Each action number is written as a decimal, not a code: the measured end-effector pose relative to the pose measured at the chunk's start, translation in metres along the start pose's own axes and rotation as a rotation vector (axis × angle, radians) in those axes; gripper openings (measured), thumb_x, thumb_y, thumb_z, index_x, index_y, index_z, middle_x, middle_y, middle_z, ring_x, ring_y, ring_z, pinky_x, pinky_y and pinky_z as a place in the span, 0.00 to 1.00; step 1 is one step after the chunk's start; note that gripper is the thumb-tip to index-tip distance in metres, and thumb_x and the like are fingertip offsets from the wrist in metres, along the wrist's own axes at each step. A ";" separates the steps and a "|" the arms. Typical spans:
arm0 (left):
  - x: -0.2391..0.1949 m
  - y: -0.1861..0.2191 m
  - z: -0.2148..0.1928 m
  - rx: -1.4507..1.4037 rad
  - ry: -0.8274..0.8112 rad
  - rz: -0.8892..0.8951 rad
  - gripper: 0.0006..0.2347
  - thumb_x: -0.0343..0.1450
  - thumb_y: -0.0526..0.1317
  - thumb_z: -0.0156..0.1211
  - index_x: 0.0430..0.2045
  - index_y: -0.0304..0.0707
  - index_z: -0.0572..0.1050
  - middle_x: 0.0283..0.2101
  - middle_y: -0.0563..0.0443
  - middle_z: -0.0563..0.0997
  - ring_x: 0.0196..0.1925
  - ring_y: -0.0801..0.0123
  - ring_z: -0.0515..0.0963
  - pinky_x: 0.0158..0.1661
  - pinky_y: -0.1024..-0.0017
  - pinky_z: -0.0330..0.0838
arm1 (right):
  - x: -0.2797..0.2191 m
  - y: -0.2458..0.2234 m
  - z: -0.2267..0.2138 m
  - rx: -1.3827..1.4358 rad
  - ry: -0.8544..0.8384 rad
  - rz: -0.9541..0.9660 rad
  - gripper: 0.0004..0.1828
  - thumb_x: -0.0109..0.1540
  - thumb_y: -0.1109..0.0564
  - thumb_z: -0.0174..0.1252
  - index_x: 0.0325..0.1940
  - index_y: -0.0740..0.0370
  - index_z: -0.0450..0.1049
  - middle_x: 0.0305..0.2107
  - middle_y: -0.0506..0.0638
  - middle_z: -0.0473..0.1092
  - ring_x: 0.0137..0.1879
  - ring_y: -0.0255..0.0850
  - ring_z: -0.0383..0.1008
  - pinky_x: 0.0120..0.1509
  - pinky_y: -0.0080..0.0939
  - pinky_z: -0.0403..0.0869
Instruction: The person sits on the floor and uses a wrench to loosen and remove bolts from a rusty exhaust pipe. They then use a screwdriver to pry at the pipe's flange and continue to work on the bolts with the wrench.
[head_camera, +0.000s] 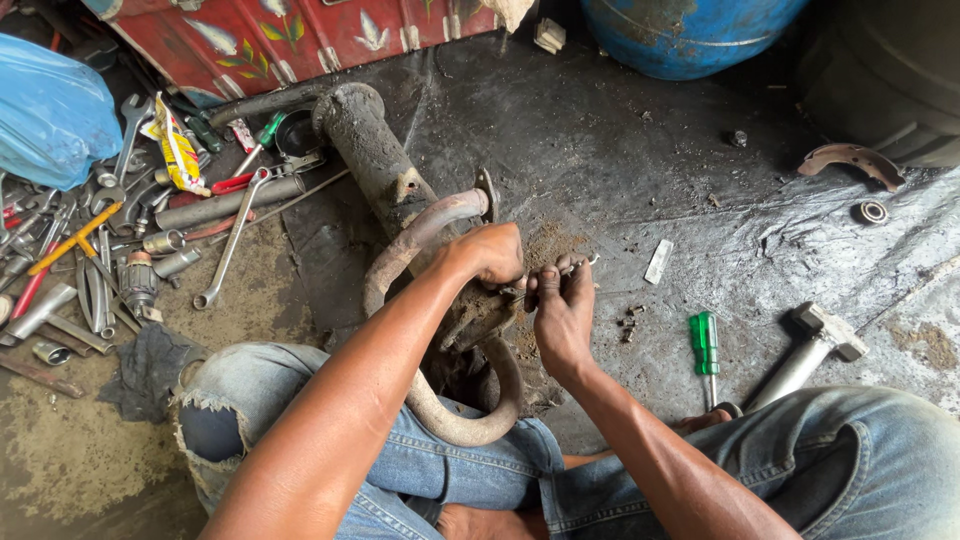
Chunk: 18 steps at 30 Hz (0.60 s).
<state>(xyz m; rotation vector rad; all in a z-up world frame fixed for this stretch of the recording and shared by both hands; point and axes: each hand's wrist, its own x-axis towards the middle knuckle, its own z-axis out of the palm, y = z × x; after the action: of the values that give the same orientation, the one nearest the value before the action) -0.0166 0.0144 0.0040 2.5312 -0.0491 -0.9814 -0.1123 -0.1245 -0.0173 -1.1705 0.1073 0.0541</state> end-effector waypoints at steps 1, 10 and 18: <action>-0.003 0.001 -0.001 -0.014 -0.002 -0.009 0.08 0.70 0.30 0.57 0.18 0.34 0.77 0.20 0.55 0.69 0.17 0.77 0.62 0.20 0.75 0.56 | 0.003 -0.001 0.001 0.023 0.024 0.041 0.03 0.72 0.61 0.44 0.44 0.58 0.58 0.30 0.50 0.65 0.33 0.35 0.66 0.35 0.35 0.71; -0.022 0.003 -0.004 -0.105 0.039 0.030 0.06 0.70 0.39 0.66 0.31 0.34 0.83 0.29 0.47 0.82 0.24 0.72 0.74 0.28 0.72 0.65 | -0.020 -0.028 0.023 -0.679 -0.114 0.002 0.05 0.69 0.60 0.50 0.43 0.59 0.60 0.31 0.51 0.71 0.36 0.37 0.71 0.41 0.41 0.73; -0.066 -0.010 -0.006 -0.306 0.041 0.200 0.15 0.68 0.33 0.56 0.50 0.42 0.77 0.39 0.43 0.87 0.39 0.65 0.84 0.42 0.61 0.74 | 0.000 -0.039 -0.002 -0.925 -0.388 0.130 0.12 0.66 0.62 0.51 0.54 0.58 0.66 0.40 0.52 0.73 0.51 0.42 0.75 0.59 0.48 0.74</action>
<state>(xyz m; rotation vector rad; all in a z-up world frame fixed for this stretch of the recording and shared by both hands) -0.0634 0.0382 0.0460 2.2165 -0.1270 -0.7919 -0.1087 -0.1414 0.0178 -2.0487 -0.2119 0.4832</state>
